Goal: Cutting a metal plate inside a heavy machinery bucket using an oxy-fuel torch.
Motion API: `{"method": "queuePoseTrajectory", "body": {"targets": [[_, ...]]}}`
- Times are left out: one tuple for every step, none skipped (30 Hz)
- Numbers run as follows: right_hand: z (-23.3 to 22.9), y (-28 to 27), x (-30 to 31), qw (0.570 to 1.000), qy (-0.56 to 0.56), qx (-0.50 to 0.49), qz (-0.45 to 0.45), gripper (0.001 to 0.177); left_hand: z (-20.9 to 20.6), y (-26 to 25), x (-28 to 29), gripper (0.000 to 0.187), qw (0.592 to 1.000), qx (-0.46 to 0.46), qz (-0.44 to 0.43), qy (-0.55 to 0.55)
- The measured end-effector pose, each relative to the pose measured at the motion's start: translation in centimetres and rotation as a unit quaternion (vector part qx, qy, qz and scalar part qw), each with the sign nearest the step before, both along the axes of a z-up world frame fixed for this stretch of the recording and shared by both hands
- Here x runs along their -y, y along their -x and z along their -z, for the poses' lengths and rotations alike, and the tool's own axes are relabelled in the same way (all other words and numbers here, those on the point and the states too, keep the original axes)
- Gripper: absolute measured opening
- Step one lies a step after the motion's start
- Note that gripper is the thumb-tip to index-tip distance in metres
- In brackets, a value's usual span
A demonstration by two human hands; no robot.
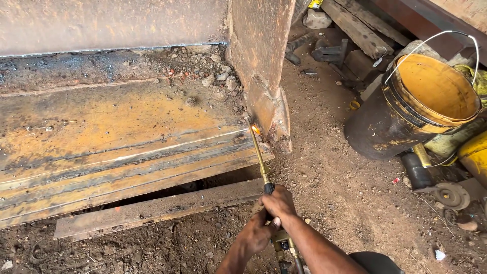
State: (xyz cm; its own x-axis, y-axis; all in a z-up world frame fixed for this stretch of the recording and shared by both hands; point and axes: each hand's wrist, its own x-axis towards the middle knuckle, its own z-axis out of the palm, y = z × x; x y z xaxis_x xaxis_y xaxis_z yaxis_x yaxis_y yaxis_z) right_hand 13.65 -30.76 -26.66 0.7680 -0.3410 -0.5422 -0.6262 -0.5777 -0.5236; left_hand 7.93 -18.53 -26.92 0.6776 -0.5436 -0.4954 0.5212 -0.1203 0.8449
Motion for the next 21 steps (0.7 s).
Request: {"method": "queuePoseTrajectory", "body": {"targets": [[0.0, 0.0, 0.0, 1.0, 0.0, 0.0, 0.0, 0.04, -0.4, 0.0, -0.1, 0.04, 1.0, 0.0, 0.0, 0.0], [0.0, -0.1, 0.0, 1.0, 0.0, 0.0, 0.001, 0.04, -0.8, 0.0, -0.3, 0.041, 1.0, 0.009, 0.007, -0.008], [0.0, -0.1, 0.0, 1.0, 0.001, -0.001, 0.001, 0.04, -1.3, 0.0, -0.3, 0.042, 1.0, 0.017, 0.013, -0.015], [-0.1, 0.0, 0.0, 1.0, 0.001, -0.001, 0.002, 0.04, -1.8, -0.1, -0.4, 0.042, 1.0, 0.017, 0.014, -0.015], [-0.2, 0.0, 0.0, 1.0, -0.008, 0.003, 0.002, 0.038, -2.3, -0.1, -0.5, 0.045, 0.999, 0.021, 0.023, -0.036], [-0.3, 0.1, 0.1, 1.0, -0.017, 0.007, 0.002, 0.037, -2.9, -0.1, -0.6, 0.047, 0.998, 0.025, 0.032, -0.057], [-0.4, 0.1, 0.0, 1.0, -0.016, 0.007, 0.004, 0.037, -2.6, -0.1, -0.5, 0.047, 0.998, 0.025, 0.034, -0.056], [-0.6, 0.1, 0.0, 1.0, -0.022, 0.003, 0.011, 0.037, -2.3, -0.1, -0.5, 0.049, 0.998, 0.029, 0.03, -0.05], [-0.7, 0.1, -0.1, 0.999, -0.028, 0.0, 0.019, 0.038, -2.1, -0.1, -0.5, 0.05, 0.998, 0.032, 0.026, -0.045], [-0.4, 0.1, 0.2, 0.999, -0.027, 0.0, 0.021, 0.038, -1.9, -0.1, -0.3, 0.05, 0.998, 0.032, 0.028, -0.044], [0.0, 0.0, 0.2, 1.0, -0.009, 0.003, 0.006, 0.039, -1.8, -0.1, -0.3, 0.05, 1.0, 0.006, 0.016, -0.018], [0.3, -0.2, 0.2, 1.0, 0.008, 0.006, -0.008, 0.039, -1.7, 0.0, -0.3, 0.05, 1.0, -0.021, 0.005, 0.008], [0.1, -0.2, 0.1, 1.0, 0.007, 0.006, -0.008, 0.039, -1.4, 0.0, -0.2, 0.05, 1.0, -0.02, 0.005, 0.007], [-0.1, -0.2, -0.1, 1.0, 0.0, -0.005, 0.001, 0.039, -1.0, 0.0, -0.2, 0.05, 0.999, -0.025, -0.003, 0.02], [-0.3, -0.1, -0.1, 1.0, -0.007, -0.015, 0.012, 0.038, -0.7, 0.0, 0.0, 0.05, 0.999, -0.03, -0.01, 0.034], [-0.3, -0.2, -0.1, 1.0, -0.008, -0.015, 0.012, 0.038, -0.8, 0.0, 0.0, 0.05, 0.999, -0.03, -0.009, 0.033], [-0.2, -0.2, -0.1, 1.0, -0.01, -0.016, 0.014, 0.04, -0.9, -0.1, 0.0, 0.049, 1.0, -0.02, -0.001, 0.02], [-0.1, -0.2, 0.0, 1.0, -0.012, -0.016, 0.017, 0.041, -1.0, -0.1, -0.1, 0.048, 1.0, -0.011, 0.008, 0.007], [-0.3, -0.2, -0.1, 1.0, -0.012, -0.017, 0.017, 0.041, -0.8, -0.1, 0.0, 0.048, 1.0, -0.011, 0.008, 0.007], [-0.5, -0.2, -0.2, 1.0, -0.007, -0.024, 0.014, 0.04, -0.6, -0.1, 0.0, 0.047, 1.0, -0.014, 0.005, 0.018], [-0.7, -0.3, -0.3, 0.999, -0.003, -0.032, 0.009, 0.04, -0.4, -0.1, 0.0, 0.047, 0.999, -0.017, 0.0, 0.028]]}}
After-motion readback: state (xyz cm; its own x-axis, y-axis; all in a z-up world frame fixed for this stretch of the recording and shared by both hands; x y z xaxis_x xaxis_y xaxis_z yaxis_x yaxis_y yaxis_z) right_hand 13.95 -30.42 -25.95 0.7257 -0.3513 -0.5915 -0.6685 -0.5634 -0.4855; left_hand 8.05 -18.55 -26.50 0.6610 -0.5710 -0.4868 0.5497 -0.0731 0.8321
